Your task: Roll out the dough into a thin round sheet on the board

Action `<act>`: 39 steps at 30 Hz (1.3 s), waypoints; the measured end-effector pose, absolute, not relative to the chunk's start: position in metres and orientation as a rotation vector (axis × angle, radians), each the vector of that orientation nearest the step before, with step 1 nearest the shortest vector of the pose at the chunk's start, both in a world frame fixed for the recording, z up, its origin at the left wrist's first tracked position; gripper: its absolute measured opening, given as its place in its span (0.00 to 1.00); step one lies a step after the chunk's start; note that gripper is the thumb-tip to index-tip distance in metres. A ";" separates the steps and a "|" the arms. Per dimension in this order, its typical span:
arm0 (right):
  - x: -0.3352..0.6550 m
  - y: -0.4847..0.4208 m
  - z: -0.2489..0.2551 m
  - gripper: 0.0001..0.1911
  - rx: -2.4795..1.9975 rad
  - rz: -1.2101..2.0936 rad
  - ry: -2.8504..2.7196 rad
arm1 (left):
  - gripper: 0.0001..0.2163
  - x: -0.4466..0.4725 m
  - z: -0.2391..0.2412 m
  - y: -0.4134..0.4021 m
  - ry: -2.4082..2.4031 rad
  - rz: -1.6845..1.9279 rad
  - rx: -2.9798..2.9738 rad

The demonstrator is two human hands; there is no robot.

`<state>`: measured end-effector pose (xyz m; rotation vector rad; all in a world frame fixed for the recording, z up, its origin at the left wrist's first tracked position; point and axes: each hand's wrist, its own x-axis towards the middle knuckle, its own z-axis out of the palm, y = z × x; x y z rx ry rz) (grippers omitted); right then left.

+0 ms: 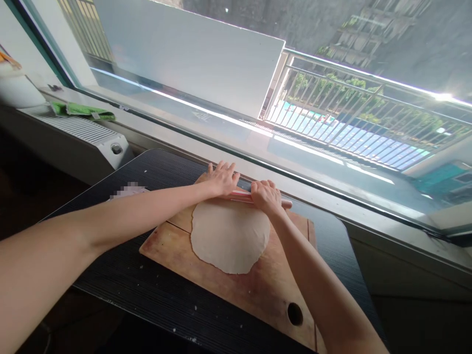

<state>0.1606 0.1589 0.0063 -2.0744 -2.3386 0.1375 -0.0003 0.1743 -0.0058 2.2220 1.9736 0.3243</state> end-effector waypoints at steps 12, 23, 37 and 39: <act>0.155 0.225 0.008 0.23 -2.149 0.278 -2.127 | 0.19 -0.007 -0.003 0.228 2.159 0.681 2.100; 0.209 0.162 -0.019 0.14 -1.242 0.264 -2.410 | 0.16 -0.057 0.008 0.168 1.986 0.970 2.253; 0.241 0.102 0.017 0.15 -1.894 0.160 -2.151 | 0.15 -0.061 0.015 0.115 2.018 0.331 1.771; 0.246 0.087 0.018 0.12 -2.058 0.322 -1.968 | 0.19 -0.058 0.013 0.110 2.006 0.306 1.778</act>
